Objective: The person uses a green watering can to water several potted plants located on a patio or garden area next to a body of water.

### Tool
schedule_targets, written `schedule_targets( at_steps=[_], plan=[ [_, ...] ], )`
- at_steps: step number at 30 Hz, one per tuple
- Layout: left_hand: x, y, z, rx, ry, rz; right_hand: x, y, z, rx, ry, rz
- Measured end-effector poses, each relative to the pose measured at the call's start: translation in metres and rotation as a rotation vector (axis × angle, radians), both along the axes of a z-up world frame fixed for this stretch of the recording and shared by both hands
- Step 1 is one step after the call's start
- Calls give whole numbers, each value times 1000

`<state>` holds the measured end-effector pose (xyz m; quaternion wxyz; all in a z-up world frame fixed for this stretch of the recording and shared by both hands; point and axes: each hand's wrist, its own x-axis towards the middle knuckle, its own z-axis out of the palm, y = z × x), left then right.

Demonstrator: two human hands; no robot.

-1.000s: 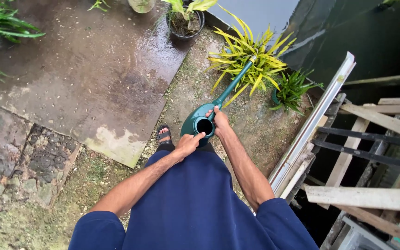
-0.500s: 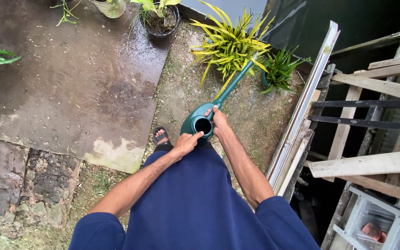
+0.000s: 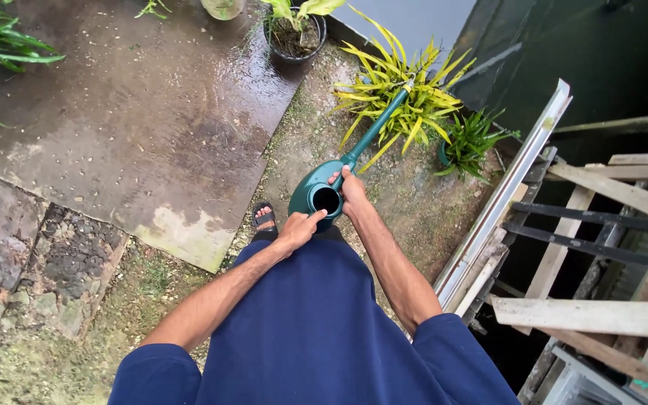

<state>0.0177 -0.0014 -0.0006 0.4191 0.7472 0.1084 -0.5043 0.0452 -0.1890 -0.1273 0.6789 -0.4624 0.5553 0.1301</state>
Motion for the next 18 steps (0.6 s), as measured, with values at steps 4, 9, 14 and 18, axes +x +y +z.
schedule_targets(
  at_steps=[4, 9, 14, 18],
  plan=[
    [4, 0, 9, 1, -11, 6, 7, 1, 9, 9, 3, 11],
    [2, -6, 5, 6, -9, -47, -1, -10, -5, 14, -13, -51],
    [5, -17, 26, -8, 2, -85, -19, -24, -14, 10, -1, -122],
    [4, -27, 18, -15, 12, -136, -36, -43, -47, 3, 0, -174]
  ],
)
